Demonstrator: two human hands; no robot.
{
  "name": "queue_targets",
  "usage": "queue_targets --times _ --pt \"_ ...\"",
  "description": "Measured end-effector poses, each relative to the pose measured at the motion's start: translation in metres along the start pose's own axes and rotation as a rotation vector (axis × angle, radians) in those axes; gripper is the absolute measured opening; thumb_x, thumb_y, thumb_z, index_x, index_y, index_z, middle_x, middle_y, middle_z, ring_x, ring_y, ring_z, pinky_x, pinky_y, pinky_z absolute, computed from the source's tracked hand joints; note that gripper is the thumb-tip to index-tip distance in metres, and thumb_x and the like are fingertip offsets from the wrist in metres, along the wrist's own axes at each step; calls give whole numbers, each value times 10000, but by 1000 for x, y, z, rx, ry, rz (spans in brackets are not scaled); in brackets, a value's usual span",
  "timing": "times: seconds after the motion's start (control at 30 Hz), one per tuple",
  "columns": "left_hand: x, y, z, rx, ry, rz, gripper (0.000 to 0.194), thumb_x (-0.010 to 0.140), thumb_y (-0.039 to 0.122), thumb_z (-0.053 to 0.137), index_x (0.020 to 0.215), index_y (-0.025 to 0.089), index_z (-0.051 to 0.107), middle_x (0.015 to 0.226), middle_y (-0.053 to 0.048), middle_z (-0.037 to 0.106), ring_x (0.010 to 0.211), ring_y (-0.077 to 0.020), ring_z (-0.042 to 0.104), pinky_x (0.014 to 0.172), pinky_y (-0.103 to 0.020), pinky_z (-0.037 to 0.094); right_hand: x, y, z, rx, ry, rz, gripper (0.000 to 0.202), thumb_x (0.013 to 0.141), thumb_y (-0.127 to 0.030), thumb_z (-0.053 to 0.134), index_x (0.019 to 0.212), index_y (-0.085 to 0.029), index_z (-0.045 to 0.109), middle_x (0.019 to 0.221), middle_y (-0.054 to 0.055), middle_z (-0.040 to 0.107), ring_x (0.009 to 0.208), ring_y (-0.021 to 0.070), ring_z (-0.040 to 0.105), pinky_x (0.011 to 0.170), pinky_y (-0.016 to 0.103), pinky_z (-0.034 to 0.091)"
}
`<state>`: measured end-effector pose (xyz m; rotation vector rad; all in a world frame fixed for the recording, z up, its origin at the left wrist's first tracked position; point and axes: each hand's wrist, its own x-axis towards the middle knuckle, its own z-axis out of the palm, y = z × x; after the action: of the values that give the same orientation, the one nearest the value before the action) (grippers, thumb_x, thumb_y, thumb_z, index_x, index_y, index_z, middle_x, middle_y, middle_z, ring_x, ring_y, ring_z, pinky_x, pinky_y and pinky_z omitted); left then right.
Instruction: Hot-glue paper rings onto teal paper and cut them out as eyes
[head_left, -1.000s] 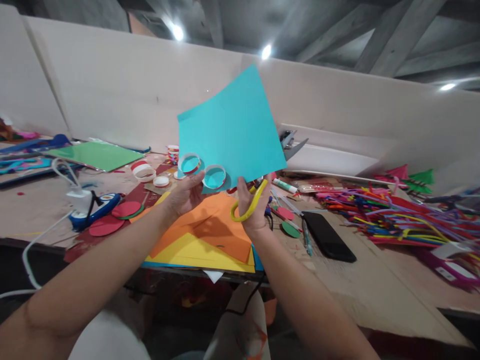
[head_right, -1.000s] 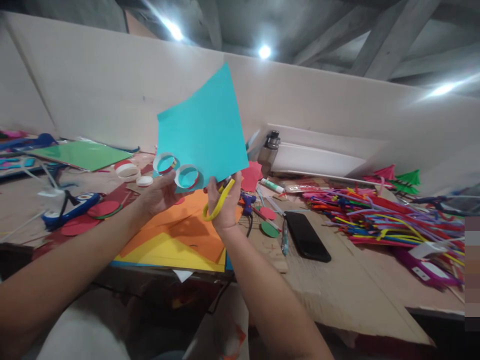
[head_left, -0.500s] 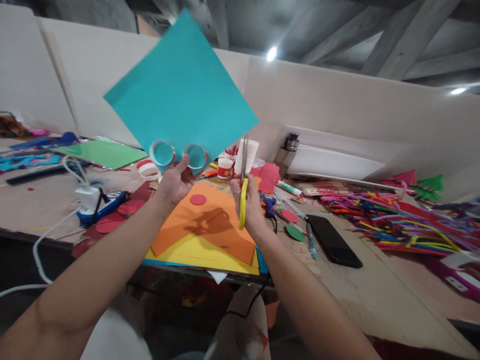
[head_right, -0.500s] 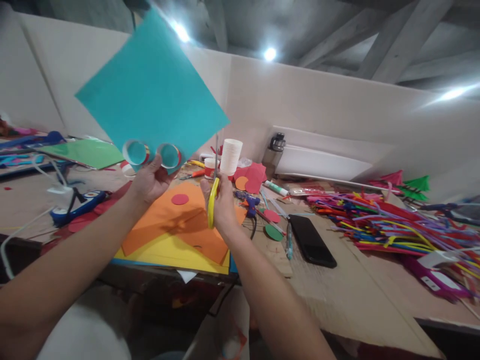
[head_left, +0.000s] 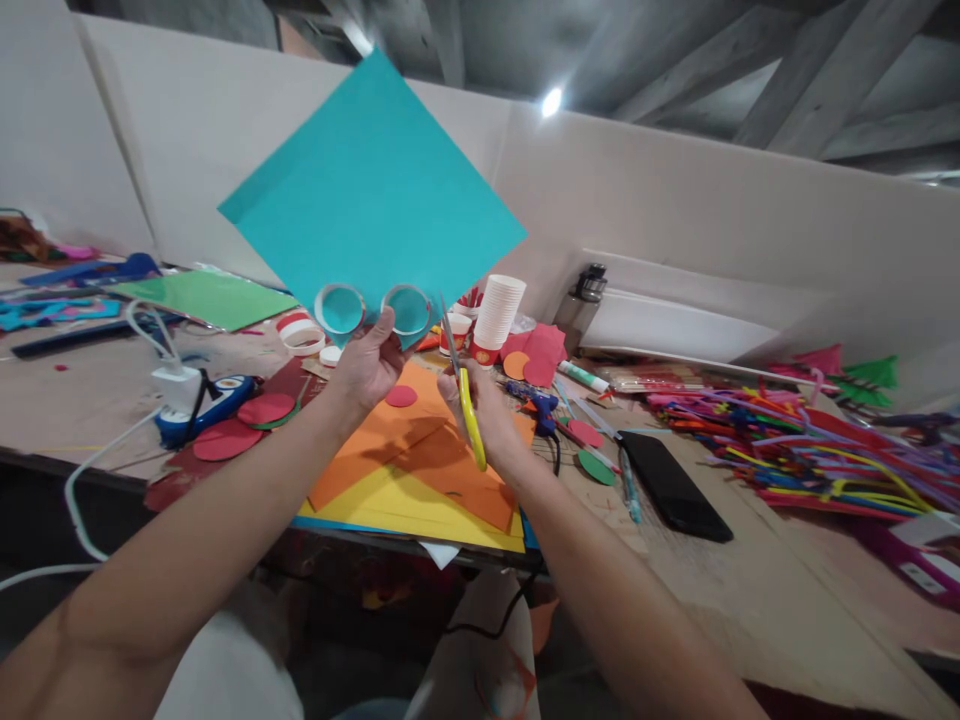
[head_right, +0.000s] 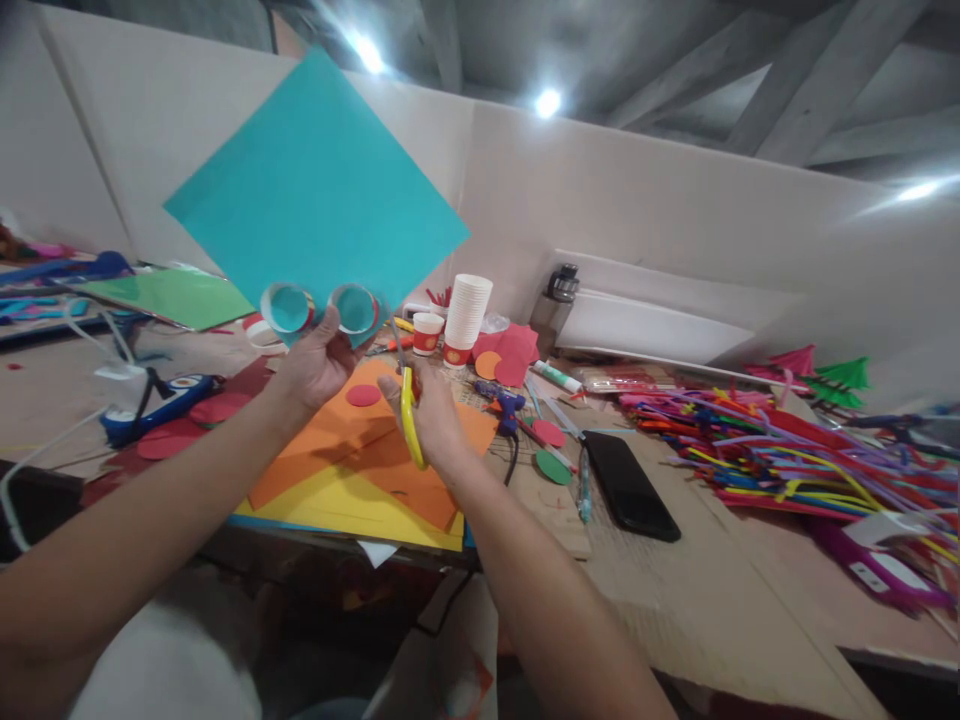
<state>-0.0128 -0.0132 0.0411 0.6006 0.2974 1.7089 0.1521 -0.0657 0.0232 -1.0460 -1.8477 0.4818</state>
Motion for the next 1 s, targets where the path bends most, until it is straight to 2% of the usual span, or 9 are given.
queue_targets --times 0.13,0.33,0.57,0.8,1.0 --pt "-3 -3 3 4 14 -35 191 837 215 756 1004 251 670 1030 -3 780 1020 -178 729 877 -314 619 0 -2 2 20 -10 7 400 901 -589 531 968 -198 587 836 30 569 746 176 505 671 304 412" --pt "-5 -5 5 -35 14 -31 304 788 242 807 1061 264 675 1058 -7 778 1047 -196 724 901 -336 616 0 -2 6 62 -11 22 373 906 -578 529 922 -205 538 827 27 560 729 172 501 654 301 411" --pt "-9 -8 4 -13 4 -69 353 816 264 784 1145 259 654 1088 -12 773 1009 -174 735 923 -337 609 -2 1 10 60 -5 8 343 938 -546 480 956 -207 529 863 30 588 750 163 518 672 289 427" --pt "-12 -9 4 -9 22 -73 213 903 217 685 1114 224 655 1065 -25 778 1011 -165 736 985 -354 581 -1 1 12 114 12 13 349 921 -563 496 931 -214 503 866 24 572 762 149 531 671 268 445" --pt "-12 -10 4 -7 8 -67 321 855 247 744 1161 241 645 1150 -32 759 1095 -197 712 1021 -387 560 -2 0 13 144 22 24 371 920 -595 477 905 -224 480 767 -5 507 725 147 519 654 270 445"
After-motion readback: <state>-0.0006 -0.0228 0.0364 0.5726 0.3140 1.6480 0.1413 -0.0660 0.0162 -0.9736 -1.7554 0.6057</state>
